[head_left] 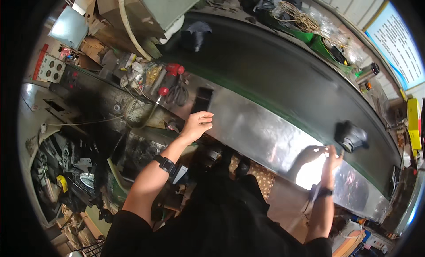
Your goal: Operating a toe-lasting machine to secure a shoe upper over a last in a manufacturing setting.
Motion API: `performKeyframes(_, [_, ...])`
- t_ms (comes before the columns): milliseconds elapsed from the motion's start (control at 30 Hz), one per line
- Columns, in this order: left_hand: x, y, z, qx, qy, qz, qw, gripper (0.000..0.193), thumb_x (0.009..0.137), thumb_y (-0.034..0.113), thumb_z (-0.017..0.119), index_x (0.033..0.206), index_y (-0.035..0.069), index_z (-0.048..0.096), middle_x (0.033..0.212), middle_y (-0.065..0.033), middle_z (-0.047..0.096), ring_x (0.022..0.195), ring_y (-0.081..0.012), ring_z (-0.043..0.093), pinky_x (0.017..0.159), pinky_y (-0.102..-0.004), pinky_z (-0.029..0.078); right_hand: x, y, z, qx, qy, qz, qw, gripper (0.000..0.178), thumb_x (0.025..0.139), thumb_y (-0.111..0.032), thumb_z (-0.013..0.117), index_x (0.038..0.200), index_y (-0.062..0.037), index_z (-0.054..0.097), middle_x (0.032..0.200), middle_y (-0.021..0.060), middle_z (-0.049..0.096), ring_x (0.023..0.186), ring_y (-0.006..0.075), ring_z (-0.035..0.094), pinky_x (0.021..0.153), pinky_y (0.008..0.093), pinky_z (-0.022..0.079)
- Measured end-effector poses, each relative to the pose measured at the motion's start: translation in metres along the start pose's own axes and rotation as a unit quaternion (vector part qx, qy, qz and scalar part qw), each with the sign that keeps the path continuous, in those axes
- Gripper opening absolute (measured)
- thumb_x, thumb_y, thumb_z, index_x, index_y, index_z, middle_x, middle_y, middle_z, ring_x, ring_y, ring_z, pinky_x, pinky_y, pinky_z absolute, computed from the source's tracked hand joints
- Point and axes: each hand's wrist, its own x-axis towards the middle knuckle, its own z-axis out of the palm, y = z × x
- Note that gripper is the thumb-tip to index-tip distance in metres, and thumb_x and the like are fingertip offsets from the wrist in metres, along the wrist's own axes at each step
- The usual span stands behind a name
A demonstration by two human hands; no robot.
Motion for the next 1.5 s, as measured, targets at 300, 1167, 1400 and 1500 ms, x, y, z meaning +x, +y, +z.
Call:
performKeyframes(300, [0.248, 0.083, -0.103, 0.257, 0.191, 0.107, 0.941, 0.088, 0.077, 0.019, 0.081, 0.153, 0.004, 0.039, 0.151, -0.0259, 0.046, 0.142, -0.0412, 0.043, 0.117, -0.0483, 0.040, -0.221, -0.031, 0.175, -0.486, -0.547, -0.415, 0.540, 0.085, 0.083, -0.042, 0.076, 0.155, -0.0167, 0.041, 0.161, 0.0094, 0.041, 0.150, 0.0331, 0.036, 0.124, 0.0615, 0.017])
performKeyframes(1167, [0.451, -0.006, -0.368, 0.301, 0.276, 0.032, 0.912, 0.084, 0.081, 0.040, 0.085, 0.144, -0.002, 0.047, 0.139, -0.0294, 0.056, 0.128, -0.0405, 0.056, 0.107, -0.0480, 0.046, -0.151, -0.146, 0.274, 0.339, -0.224, 0.417, 0.813, 0.093, 0.098, -0.012, 0.069, 0.163, -0.0452, 0.012, 0.162, 0.0012, 0.030, 0.148, 0.0339, 0.035, 0.110, 0.0817, 0.025])
performKeyframes(1400, [0.428, 0.017, -0.267, 0.275, 0.328, -0.105, 0.898, 0.095, 0.067, 0.043, 0.093, 0.135, -0.001, 0.043, 0.134, -0.0225, 0.058, 0.122, -0.0330, 0.058, 0.105, -0.0448, 0.048, -0.189, -0.119, 0.178, 0.322, -0.164, 0.364, 0.859, 0.084, 0.098, -0.027, 0.071, 0.164, -0.0400, 0.020, 0.159, 0.0042, 0.035, 0.145, 0.0332, 0.037, 0.113, 0.0730, 0.031])
performKeyframes(1500, [0.374, 0.029, -0.233, 0.404, 0.278, -0.047, 0.870, 0.102, 0.060, 0.050, 0.093, 0.141, 0.008, 0.047, 0.138, -0.0238, 0.059, 0.128, -0.0427, 0.058, 0.109, -0.0496, 0.046, -0.209, -0.099, 0.142, 0.271, -0.101, 0.351, 0.891, 0.068, 0.102, -0.039, 0.062, 0.161, -0.0305, 0.029, 0.155, 0.0043, 0.042, 0.140, 0.0329, 0.044, 0.112, 0.0691, 0.037])
